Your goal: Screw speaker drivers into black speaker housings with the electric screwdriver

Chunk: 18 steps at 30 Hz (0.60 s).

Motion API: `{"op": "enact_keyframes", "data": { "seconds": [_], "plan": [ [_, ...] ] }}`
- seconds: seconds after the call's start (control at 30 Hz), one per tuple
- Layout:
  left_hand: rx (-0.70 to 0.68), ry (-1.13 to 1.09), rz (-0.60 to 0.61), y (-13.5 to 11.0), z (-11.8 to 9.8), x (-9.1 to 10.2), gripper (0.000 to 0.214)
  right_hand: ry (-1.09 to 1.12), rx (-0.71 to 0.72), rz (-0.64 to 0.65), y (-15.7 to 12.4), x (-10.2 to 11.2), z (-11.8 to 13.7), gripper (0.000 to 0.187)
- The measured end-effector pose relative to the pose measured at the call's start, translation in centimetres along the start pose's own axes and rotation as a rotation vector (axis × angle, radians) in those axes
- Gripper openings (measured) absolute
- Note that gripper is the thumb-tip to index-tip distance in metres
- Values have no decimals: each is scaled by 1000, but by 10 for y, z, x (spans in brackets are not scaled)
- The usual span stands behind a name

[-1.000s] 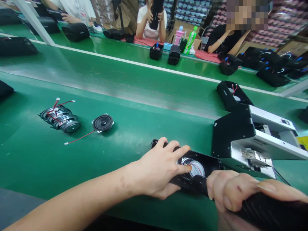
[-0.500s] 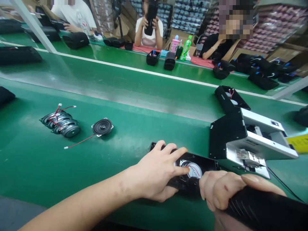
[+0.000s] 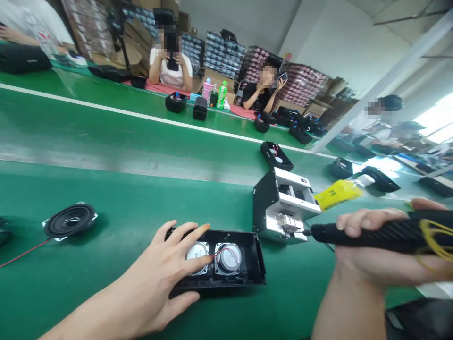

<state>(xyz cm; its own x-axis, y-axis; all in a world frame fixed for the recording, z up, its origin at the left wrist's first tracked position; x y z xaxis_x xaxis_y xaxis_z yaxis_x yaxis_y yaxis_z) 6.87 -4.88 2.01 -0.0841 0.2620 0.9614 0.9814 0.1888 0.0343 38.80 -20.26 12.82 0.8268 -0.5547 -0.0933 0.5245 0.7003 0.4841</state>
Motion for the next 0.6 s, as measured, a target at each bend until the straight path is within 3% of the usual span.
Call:
{"op": "enact_keyframes", "data": {
  "seconds": [0.2, 0.47, 0.6],
  "plan": [
    [36, -10, -142, 3, 1, -12, 37, -28, 45, -130, 9, -18, -11, 61],
    [57, -35, -175, 7, 1, -16, 38, -157, 299, -314, 14, 5, -25, 70],
    [51, -35, -163, 7, 2, -17, 41, -194, 308, -306, 15, 5, -25, 74]
  ]
}}
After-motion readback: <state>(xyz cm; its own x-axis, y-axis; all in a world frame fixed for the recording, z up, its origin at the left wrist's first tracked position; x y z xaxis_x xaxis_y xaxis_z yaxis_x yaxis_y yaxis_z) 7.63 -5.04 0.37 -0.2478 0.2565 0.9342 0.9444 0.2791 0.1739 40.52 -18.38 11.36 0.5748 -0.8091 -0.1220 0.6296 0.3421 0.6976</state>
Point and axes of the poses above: each hand's wrist, its own y-axis towards the middle knuckle, its own x-axis out of the back of the hand, z = x × y, the point moved 2 cm from there along y, towards the middle knuckle, and after that the axes turned 11 degrees about z, right-handed, at the moved point
